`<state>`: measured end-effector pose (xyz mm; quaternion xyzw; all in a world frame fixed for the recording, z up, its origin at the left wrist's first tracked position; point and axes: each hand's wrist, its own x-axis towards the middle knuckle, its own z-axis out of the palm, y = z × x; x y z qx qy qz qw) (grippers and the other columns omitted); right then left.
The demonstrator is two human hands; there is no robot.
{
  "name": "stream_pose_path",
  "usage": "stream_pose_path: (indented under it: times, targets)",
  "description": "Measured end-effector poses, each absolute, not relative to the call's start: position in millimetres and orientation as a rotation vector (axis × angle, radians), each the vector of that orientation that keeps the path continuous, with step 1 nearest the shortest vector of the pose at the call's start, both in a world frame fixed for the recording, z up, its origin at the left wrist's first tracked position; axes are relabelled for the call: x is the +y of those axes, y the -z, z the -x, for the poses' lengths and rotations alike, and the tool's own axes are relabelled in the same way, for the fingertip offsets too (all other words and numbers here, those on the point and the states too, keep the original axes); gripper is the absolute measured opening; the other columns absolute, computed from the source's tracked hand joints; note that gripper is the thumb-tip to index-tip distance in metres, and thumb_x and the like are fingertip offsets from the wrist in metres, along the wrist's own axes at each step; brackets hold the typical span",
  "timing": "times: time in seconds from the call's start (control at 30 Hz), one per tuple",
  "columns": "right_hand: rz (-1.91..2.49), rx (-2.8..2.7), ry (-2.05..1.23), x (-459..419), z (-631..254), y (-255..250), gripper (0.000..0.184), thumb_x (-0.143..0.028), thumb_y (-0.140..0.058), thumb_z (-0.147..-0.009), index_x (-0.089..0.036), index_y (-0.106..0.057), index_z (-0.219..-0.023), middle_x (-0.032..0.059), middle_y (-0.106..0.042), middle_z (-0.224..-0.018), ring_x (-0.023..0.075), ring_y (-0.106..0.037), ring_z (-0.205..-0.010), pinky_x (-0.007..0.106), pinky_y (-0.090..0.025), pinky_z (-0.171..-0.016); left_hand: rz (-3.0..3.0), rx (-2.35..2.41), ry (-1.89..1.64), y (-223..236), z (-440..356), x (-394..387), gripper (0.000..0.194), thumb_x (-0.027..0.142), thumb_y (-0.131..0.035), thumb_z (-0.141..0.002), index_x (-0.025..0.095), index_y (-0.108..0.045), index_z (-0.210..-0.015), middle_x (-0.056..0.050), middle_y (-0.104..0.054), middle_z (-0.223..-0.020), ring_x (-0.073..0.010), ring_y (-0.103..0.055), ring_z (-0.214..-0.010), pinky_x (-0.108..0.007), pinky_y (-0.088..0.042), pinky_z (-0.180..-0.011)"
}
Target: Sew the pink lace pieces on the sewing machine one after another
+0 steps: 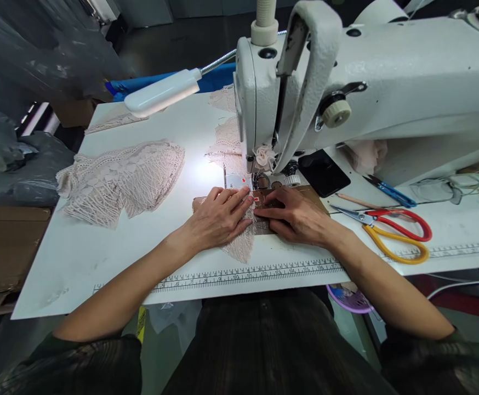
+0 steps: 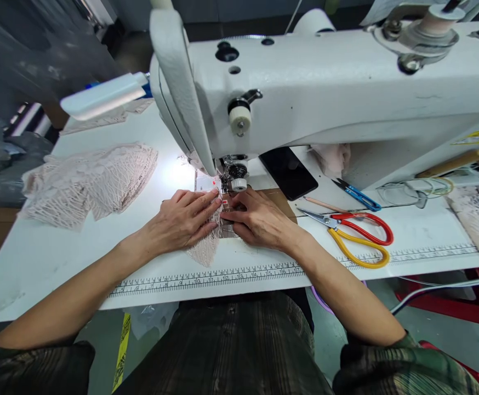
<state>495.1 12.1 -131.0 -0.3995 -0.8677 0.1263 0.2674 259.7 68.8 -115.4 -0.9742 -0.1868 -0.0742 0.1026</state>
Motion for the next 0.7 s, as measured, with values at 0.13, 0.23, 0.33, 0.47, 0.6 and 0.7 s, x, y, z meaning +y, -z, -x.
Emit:
stream_pose_path:
  times: [0.13, 0.23, 0.33, 0.47, 0.6, 0.7]
  targets:
    - [1.051, -2.346, -0.354, 10.0, -491.9, 129.1, 0.034, -0.017, -0.052, -0.090, -0.023, -0.070, -0.118, 0.0114, -0.058, -0.112, 0.0246, -0.055, -0.106, 0.046, -0.049, -0.093, 2.882, -0.578, 0.170, 115.5, -261.3, 75.9, 0.045, 0.039, -0.041, -0.102, 0.008, -0.054, -0.132, -0.020, -0.053, -0.142, -0.0313, -0.058, -0.109, -0.044, -0.044, -0.084]
    - [1.168, -2.371, -0.295, 8.6, -488.4, 128.7, 0.035, -0.017, -0.053, -0.089, -0.023, -0.069, -0.120, 0.0126, -0.057, -0.113, 0.0275, -0.053, -0.107, 0.050, -0.048, -0.093, 2.916, -0.564, 0.117, 110.7, -262.3, 85.3, 0.045, 0.041, -0.039, -0.102, 0.010, -0.054, -0.132, -0.020, -0.051, -0.144, -0.0310, -0.057, -0.110, -0.044, -0.043, -0.087]
    - [1.241, -2.375, -0.285, 8.7, -486.8, 129.6, 0.036, -0.015, -0.052, -0.088, -0.022, -0.068, -0.120, 0.0140, -0.056, -0.113, 0.0289, -0.052, -0.107, 0.051, -0.049, -0.092, 2.979, -0.561, 0.148, 107.1, -263.0, 92.2, 0.042, 0.038, -0.042, -0.101, 0.012, -0.056, -0.131, -0.019, -0.053, -0.142, -0.0314, -0.056, -0.112, -0.045, -0.043, -0.088]
    - [1.254, -2.368, -0.308, 9.5, -487.1, 130.6, 0.035, -0.015, -0.052, -0.089, -0.022, -0.067, -0.120, 0.0141, -0.056, -0.114, 0.0289, -0.052, -0.109, 0.050, -0.049, -0.092, 2.998, -0.613, 0.221, 109.2, -264.1, 95.0, 0.041, 0.036, -0.044, -0.100, 0.012, -0.058, -0.130, -0.018, -0.056, -0.139, -0.0308, -0.057, -0.105, -0.046, -0.044, -0.083]
    - [1.256, -2.365, -0.310, 9.0, -487.8, 131.1, 0.036, -0.017, -0.051, -0.091, -0.023, -0.066, -0.123, 0.0133, -0.057, -0.114, 0.0284, -0.052, -0.109, 0.049, -0.050, -0.093, 2.972, -0.635, 0.219, 112.3, -265.2, 94.8, 0.041, 0.036, -0.041, -0.101, 0.011, -0.058, -0.129, -0.019, -0.056, -0.139, -0.0315, -0.056, -0.103, -0.046, -0.043, -0.079]
    - [1.257, -2.365, -0.306, 8.4, -488.3, 132.0, 0.037, -0.017, -0.050, -0.091, -0.023, -0.064, -0.125, 0.0131, -0.057, -0.114, 0.0283, -0.052, -0.110, 0.049, -0.050, -0.093, 2.972, -0.616, 0.230, 113.5, -264.8, 95.0, 0.043, 0.037, -0.040, -0.101, 0.011, -0.056, -0.130, -0.019, -0.056, -0.140, -0.0317, -0.056, -0.103, -0.048, -0.042, -0.082]
